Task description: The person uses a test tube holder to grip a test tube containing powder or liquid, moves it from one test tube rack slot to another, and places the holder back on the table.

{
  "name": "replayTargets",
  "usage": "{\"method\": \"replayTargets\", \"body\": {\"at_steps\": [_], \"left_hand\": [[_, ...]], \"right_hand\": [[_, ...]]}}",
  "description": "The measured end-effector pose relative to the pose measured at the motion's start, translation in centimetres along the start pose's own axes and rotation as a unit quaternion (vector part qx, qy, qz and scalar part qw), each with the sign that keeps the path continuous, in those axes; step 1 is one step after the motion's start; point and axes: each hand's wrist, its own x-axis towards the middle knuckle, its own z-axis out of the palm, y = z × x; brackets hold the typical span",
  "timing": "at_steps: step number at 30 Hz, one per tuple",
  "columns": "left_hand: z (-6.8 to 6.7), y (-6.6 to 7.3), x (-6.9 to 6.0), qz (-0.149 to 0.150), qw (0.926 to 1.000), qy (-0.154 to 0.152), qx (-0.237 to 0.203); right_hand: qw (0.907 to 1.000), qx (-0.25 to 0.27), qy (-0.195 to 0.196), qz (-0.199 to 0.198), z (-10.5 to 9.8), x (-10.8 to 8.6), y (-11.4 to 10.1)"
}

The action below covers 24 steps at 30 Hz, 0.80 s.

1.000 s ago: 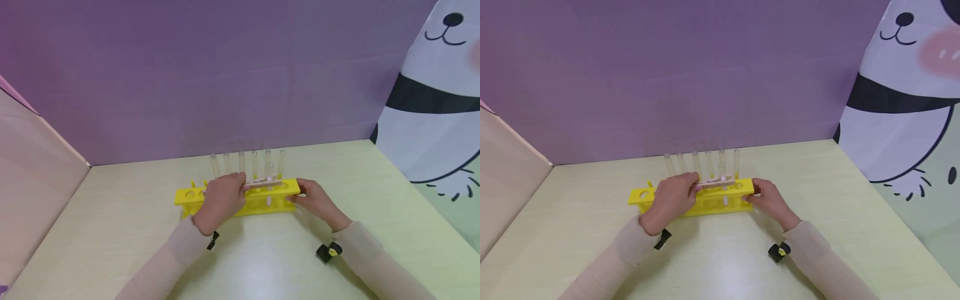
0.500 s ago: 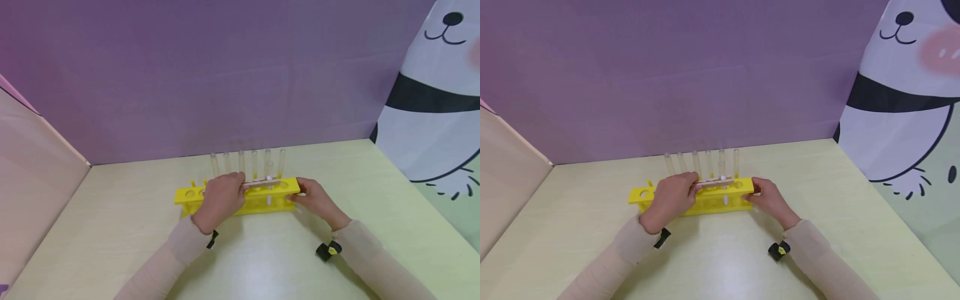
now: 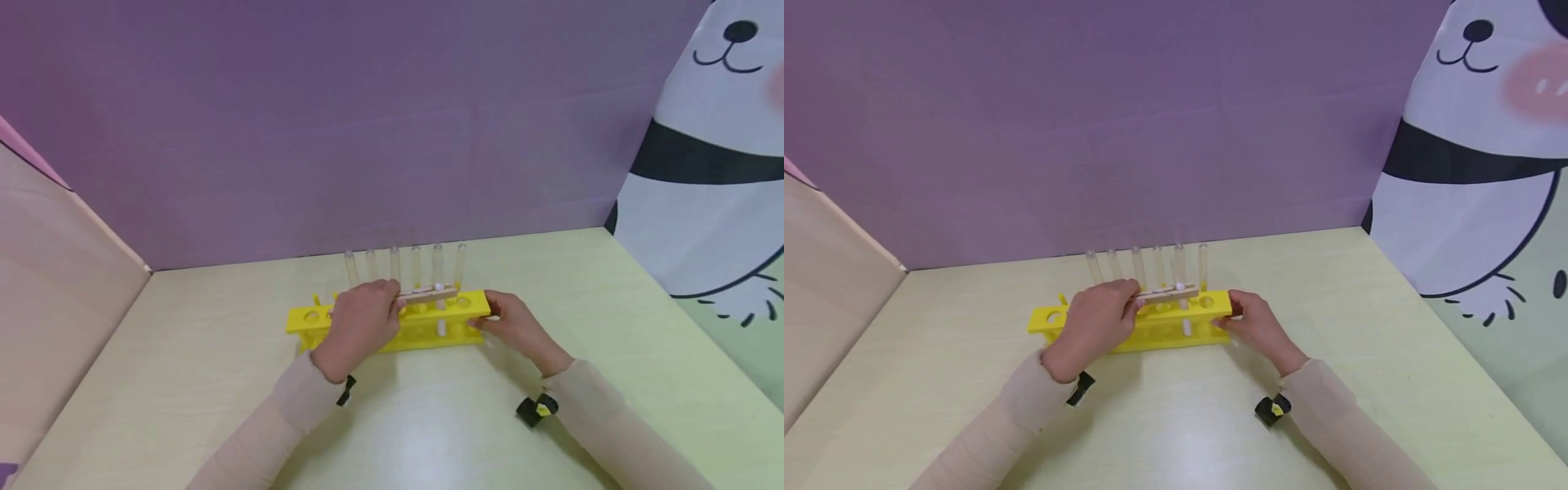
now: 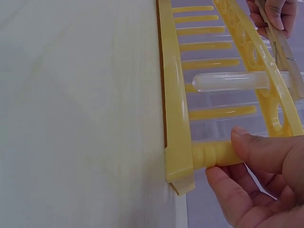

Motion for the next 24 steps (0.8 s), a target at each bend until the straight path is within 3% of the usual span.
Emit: {"method": "replayTargets", "body": {"at_steps": [9, 18, 24], "left_hand": [[-1.0, 0.1, 0.4, 0.01, 0.9995, 0.03, 0.004], [-2.4, 0.8, 0.3, 0.007, 0.9989, 0.037, 0.028], [-3.0, 1.1, 0.4, 0.019, 0.997, 0.062, 0.043]], "right_hand": [[0.9999, 0.01, 0.005, -0.007, -0.1, -0.1, 0.0], [0.9999, 0.009, 0.004, -0.01, -0.2, -0.2, 0.1], [0.9999, 0.007, 0.001, -0.01, -0.1, -0.1, 0.2]]}}
